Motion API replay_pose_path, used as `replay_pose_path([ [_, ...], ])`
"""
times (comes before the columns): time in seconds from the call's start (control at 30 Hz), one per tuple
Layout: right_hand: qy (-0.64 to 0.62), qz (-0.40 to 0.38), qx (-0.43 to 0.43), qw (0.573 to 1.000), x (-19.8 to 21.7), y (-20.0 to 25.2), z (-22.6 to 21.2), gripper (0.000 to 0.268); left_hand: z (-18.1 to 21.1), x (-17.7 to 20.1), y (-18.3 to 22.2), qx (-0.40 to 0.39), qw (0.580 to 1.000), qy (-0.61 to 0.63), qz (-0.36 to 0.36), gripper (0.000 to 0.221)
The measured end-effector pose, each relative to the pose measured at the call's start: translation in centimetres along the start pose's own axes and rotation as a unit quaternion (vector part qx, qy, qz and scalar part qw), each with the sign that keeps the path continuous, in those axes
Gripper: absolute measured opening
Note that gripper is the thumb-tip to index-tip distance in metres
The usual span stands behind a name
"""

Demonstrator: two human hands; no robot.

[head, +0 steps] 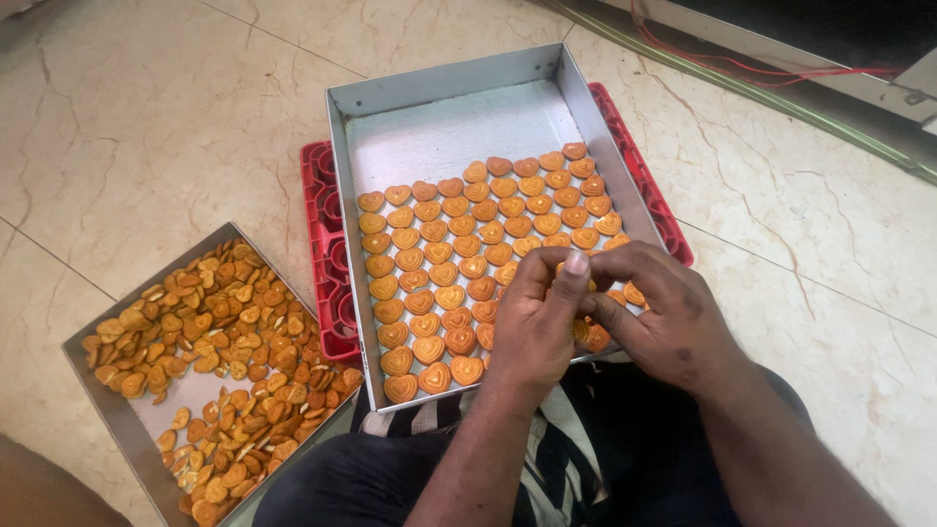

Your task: The person picks up heart-shaped cookies from one tray and neatly arranges them in rows within a larger metal tray while sitting on the floor.

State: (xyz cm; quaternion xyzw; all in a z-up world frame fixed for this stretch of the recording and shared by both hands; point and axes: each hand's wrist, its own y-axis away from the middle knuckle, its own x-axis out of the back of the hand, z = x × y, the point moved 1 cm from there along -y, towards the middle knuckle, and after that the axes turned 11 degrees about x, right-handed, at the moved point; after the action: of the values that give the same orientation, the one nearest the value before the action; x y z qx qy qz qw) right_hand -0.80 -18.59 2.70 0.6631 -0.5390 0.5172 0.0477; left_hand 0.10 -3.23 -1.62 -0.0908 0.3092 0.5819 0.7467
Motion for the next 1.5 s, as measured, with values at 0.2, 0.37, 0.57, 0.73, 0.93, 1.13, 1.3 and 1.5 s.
replay_pose_path([
  [0.2, -0.042, -0.013, -0.052, 0.998, 3.1, 0.4, 3.6, 0.028, 0.7, -0.4, 0.7, -0.01, 0.988, -0.157, -0.002, 0.042],
  [0.37, 0.239, -0.111, -0.033, 0.964, 4.5, -0.3, 5.2, 0.02, 0.5, -0.1, 0.0, 0.039, 0.998, -0.002, 0.052, 0.037],
  [0.57, 0.246, -0.245, -0.051, 0.936, 3.2, -0.6, 5.4, 0.028, -0.1, 0.3, -0.2, 0.007, 0.999, 0.003, 0.038, 0.038],
  [0.73, 0.24, -0.31, -0.182, 0.902, 2.9, -1.0, 5.2, 0.031, 0.1, 0.2, -0.2, 0.033, 0.998, -0.006, 0.049, 0.038],
  [0.93, 0.256, -0.292, -0.12, 0.914, 2.6, -0.8, 5.1, 0.027, 0.3, 0.2, -0.1, 0.042, 0.998, -0.002, 0.053, 0.041],
  [1.13, 0.263, -0.341, -0.175, 0.885, 2.4, -0.8, 5.1, 0.029, 0.8, 0.2, -0.1, 0.042, 0.998, -0.004, 0.052, 0.046],
  [1.3, 0.284, -0.303, -0.129, 0.901, 2.7, -0.3, 5.1, 0.03, 1.8, 0.2, 0.2, 0.088, 0.99, 0.019, 0.107, 0.053],
  [1.5, 0.236, -0.046, -0.002, 0.971, 2.2, -0.4, 1.1, 0.03, 0.9, 0.9, -0.2, 0.047, 0.985, 0.139, 0.086, 0.058],
])
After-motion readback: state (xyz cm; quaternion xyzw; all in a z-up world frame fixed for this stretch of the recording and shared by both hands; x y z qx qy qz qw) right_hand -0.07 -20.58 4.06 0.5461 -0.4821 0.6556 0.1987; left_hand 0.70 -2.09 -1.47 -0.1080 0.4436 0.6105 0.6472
